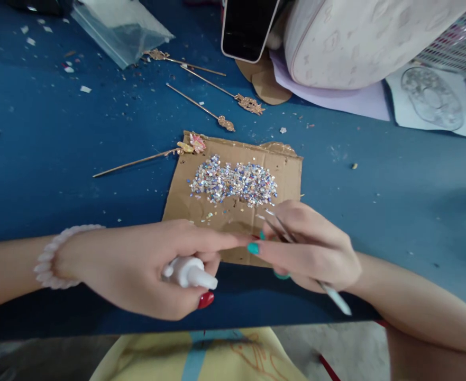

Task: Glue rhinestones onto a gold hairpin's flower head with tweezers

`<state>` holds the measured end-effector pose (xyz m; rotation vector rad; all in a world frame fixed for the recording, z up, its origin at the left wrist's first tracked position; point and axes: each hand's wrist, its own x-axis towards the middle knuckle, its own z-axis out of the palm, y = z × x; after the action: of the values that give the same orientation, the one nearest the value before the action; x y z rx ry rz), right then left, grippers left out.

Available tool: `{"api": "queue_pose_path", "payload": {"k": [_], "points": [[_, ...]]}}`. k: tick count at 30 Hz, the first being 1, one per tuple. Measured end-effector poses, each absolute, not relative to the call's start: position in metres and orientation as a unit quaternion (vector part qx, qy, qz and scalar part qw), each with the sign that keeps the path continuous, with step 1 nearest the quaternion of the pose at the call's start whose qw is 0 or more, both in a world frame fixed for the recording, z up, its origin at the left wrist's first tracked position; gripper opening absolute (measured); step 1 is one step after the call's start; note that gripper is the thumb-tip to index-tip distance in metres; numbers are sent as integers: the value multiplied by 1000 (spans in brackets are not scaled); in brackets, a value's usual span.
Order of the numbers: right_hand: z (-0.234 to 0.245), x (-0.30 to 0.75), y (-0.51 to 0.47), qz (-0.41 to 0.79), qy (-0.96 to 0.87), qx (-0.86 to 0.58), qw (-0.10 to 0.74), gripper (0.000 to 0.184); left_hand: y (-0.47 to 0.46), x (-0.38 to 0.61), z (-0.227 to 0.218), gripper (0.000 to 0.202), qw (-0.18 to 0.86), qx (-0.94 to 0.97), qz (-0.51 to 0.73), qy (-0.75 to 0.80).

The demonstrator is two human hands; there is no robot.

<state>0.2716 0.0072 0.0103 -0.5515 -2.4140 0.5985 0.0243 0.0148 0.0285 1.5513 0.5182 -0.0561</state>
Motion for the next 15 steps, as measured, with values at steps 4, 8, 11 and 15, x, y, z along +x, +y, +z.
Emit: {"api": "queue_pose_path", "payload": {"k": [4, 8, 11, 15], "points": [[9, 261, 7, 231, -870, -230, 371, 14, 14, 29, 28, 10, 689, 687, -30, 229], [15, 260, 12, 342, -846, -239, 333, 12, 11, 28, 23, 11, 707, 671, -6, 223], [18, 265, 19, 450, -825, -199, 279, 17, 7, 27, 19, 11, 689, 691, -5, 219], [18, 270, 24, 519, -795, -197, 243, 21, 4, 27, 18, 12, 670, 709, -5, 221]]}}
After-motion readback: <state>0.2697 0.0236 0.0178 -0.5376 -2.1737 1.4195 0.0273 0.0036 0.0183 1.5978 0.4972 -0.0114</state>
